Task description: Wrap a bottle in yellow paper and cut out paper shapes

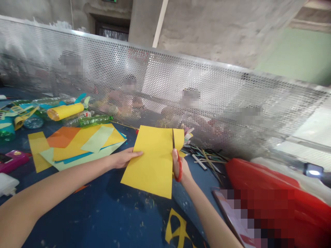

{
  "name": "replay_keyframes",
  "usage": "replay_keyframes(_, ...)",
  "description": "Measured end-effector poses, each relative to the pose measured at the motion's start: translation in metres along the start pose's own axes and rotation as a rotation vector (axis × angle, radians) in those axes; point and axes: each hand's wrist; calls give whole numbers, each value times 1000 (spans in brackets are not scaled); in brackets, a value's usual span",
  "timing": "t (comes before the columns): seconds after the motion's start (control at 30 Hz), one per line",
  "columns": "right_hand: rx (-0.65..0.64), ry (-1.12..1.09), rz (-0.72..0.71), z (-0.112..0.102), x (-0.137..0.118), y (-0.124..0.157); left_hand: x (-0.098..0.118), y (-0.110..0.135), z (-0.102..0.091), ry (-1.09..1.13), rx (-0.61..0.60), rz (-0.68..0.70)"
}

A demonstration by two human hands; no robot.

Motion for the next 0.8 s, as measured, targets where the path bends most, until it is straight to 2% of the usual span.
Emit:
replay_keyframes(0.23, 57, 33, -13, 2, 1, 1, -2, -1, -1, -14, 6, -3)
replay_keyframes(0.47, 81, -29, -14, 2, -3, 6, -2, 0, -1, -16, 10, 2)
replay_keyframes(0.8, 45, -80, 13, 4, 6, -4, -3, 0, -2, -30, 39, 8)
Point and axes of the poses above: each hand's wrist, its own y-axis away from the middle knuckle, its own z-axis out of the palm, x = y × z, and after that the axes turned 5 degrees about z, right-handed
